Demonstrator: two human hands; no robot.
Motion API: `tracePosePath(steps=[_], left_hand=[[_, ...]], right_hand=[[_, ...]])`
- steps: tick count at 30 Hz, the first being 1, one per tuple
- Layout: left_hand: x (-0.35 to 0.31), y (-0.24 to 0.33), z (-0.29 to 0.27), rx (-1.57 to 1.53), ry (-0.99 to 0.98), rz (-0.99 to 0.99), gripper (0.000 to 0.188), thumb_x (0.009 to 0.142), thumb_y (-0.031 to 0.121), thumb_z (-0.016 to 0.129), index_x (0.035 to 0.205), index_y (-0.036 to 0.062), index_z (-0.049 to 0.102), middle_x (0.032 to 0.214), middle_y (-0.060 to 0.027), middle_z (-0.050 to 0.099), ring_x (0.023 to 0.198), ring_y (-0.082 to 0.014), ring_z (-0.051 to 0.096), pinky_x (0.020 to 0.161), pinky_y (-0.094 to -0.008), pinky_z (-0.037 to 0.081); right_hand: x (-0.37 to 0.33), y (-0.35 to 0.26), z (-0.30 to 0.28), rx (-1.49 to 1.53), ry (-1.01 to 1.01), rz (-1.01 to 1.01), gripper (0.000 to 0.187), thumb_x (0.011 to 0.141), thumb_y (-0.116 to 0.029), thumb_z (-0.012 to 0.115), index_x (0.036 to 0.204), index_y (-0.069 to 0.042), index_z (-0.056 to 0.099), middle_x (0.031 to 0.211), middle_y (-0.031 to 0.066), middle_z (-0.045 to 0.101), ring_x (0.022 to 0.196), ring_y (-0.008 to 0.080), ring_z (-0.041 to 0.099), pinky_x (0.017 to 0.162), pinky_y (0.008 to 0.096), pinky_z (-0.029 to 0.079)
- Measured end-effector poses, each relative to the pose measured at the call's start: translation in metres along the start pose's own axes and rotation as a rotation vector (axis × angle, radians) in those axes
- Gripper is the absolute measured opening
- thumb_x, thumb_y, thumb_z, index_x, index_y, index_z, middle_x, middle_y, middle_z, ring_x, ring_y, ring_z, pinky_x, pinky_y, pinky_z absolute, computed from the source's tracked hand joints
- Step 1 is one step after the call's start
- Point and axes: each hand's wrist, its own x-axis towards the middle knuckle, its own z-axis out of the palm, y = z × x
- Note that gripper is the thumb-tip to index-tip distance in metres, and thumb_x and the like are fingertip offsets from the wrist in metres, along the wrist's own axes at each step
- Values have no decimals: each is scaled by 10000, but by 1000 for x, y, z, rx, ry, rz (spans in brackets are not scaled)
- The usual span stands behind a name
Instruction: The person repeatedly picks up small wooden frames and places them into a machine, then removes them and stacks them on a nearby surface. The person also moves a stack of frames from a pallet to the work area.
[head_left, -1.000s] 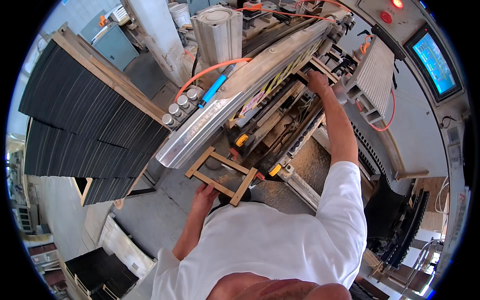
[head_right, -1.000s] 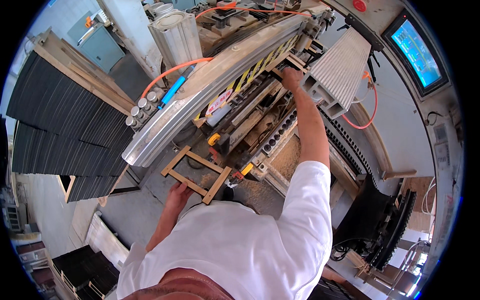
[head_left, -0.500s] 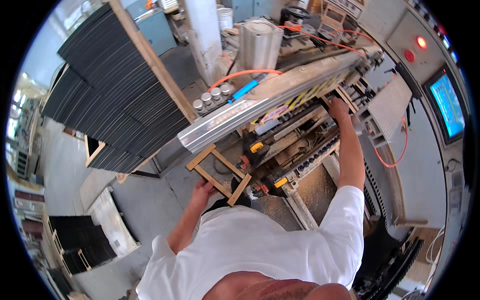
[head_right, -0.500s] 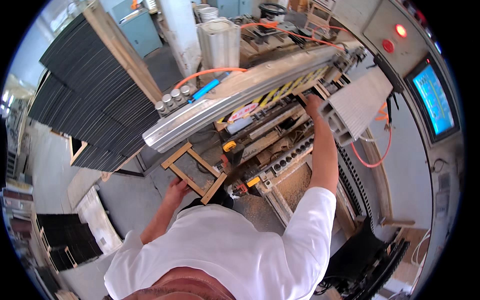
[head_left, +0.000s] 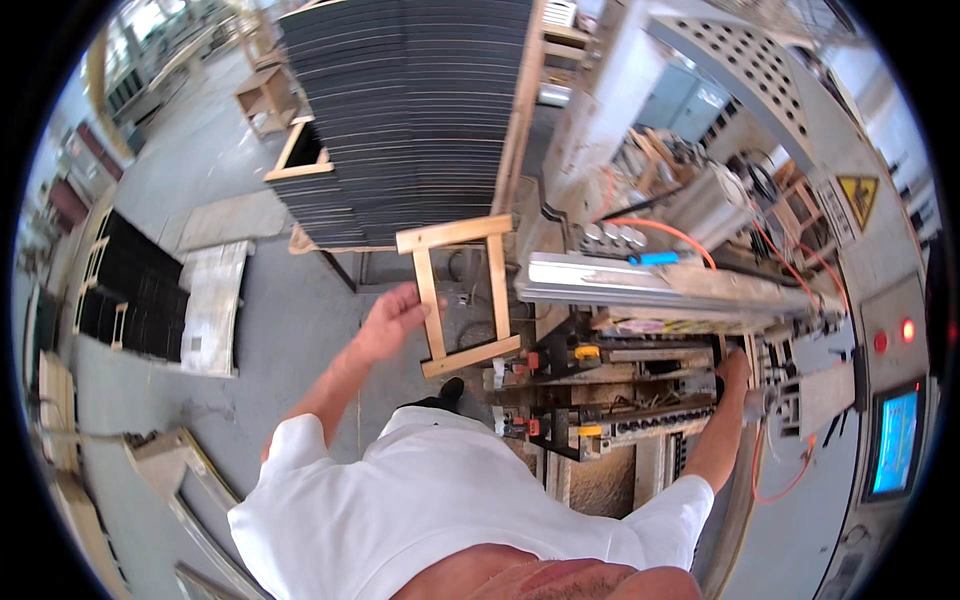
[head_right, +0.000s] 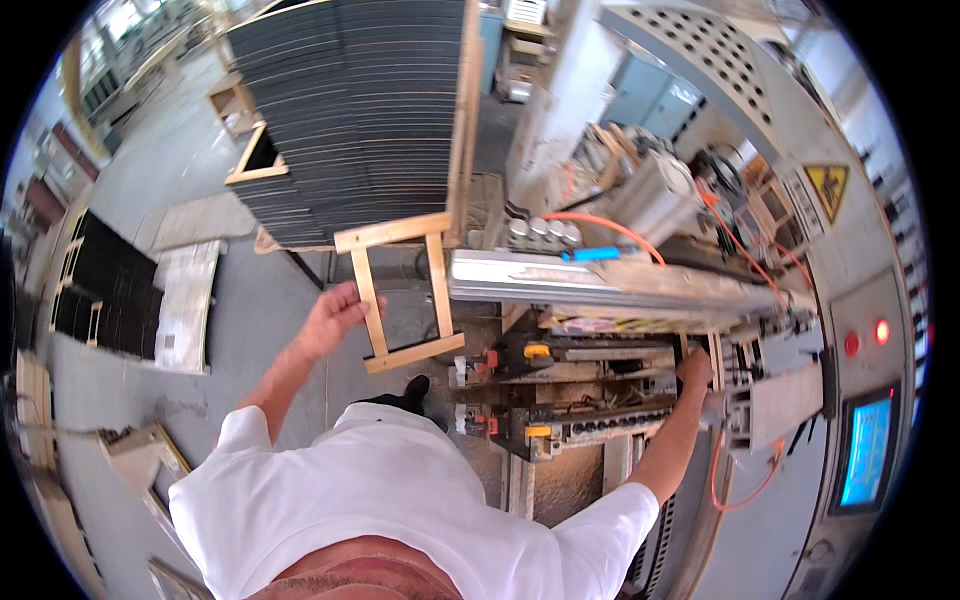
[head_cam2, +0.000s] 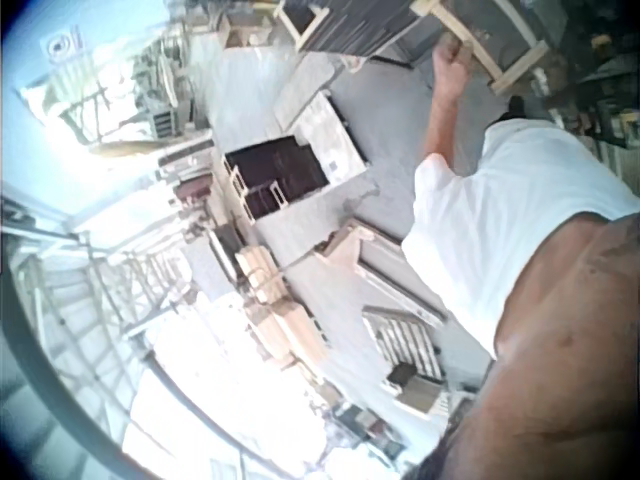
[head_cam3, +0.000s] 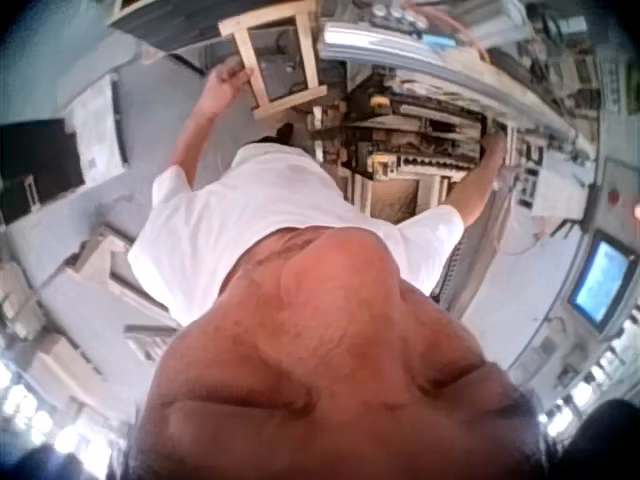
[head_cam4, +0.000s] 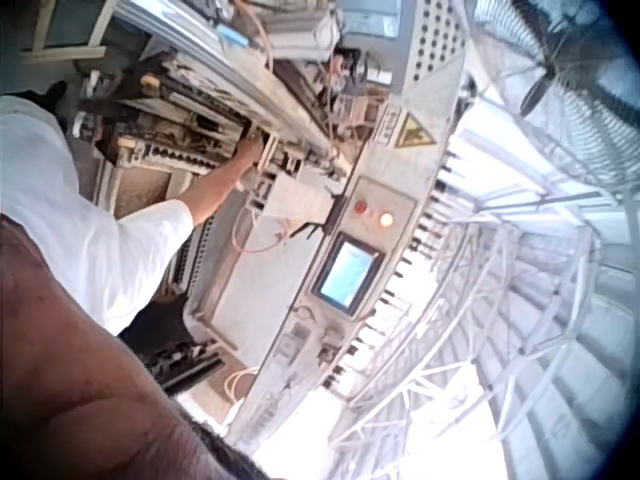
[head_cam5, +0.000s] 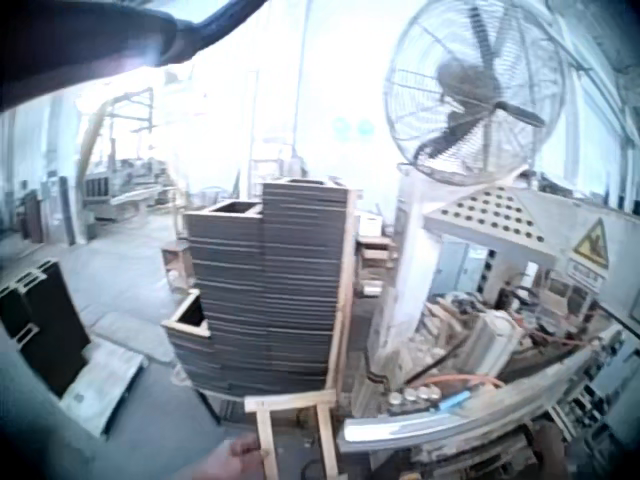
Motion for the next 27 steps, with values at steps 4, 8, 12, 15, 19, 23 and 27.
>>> tracePosePath(steps=[4, 8, 12, 15, 19, 23, 27], left_hand=[[-11, 87, -45, -97, 79, 141, 253, 948, 73, 495, 1192, 17, 529, 1113, -88, 653, 981, -186, 633, 873, -336, 509], [-1, 162, -111, -86, 203, 455, 402, 922, 249, 584, 1220, -12, 514, 1106, -112, 646, 938, -173, 640, 807, -292, 522], [51, 234, -212, -125, 232, 614, 331, 963, 175, 489, 1180, -73, 525, 1087, -165, 644, 980, -219, 655, 869, -340, 546], [110, 287, -290, -243, 228, 610, 278, 961, 139, 485, 1135, -74, 528, 1077, -211, 644, 1028, -262, 642, 913, -365, 535], [185, 341, -348, -260, 237, 510, 274, 958, 132, 495, 1132, -77, 528, 1065, -219, 643, 1029, -269, 639, 915, -367, 532], [266, 346, -377, -107, 202, 378, 282, 927, 210, 574, 1083, -25, 583, 985, -156, 664, 869, -215, 657, 759, -310, 550], [323, 322, -348, 49, 302, 368, 438, 814, 413, 730, 943, 0, 661, 805, -59, 656, 660, -131, 600, 561, -278, 487]], right_hand=[[-19, -20, -22, -13, -116, 69, 321, 769, -164, 710, 1045, -48, 593, 1081, 161, 654, 1024, 333, 628, 846, 485, 517], [-33, -29, -38, 17, 2, 70, 345, 821, -166, 620, 1125, -12, 577, 1088, 208, 642, 981, 399, 621, 826, 495, 511], [-76, -69, -75, 387, 461, 21, 394, 878, -180, 615, 1218, 9, 558, 1133, 214, 633, 1017, 379, 616, 827, 441, 501], [-128, -120, -113, 762, 610, -70, 327, 916, -107, 584, 1215, 26, 564, 1176, 189, 627, 1063, 293, 617, 883, 376, 491], [-202, -184, -135, 1111, 635, -126, 267, 901, -60, 588, 1153, 29, 598, 1053, 144, 664, 946, 205, 633, 851, 312, 494], [-259, -225, -135, 1180, 546, -79, 236, 905, -30, 582, 1129, 41, 607, 1029, 121, 667, 937, 176, 625, 840, 295, 492], [-307, -246, -127, 1120, 435, 78, 248, 883, -38, 612, 1118, 42, 614, 1008, 115, 676, 925, 168, 634, 838, 284, 491]])
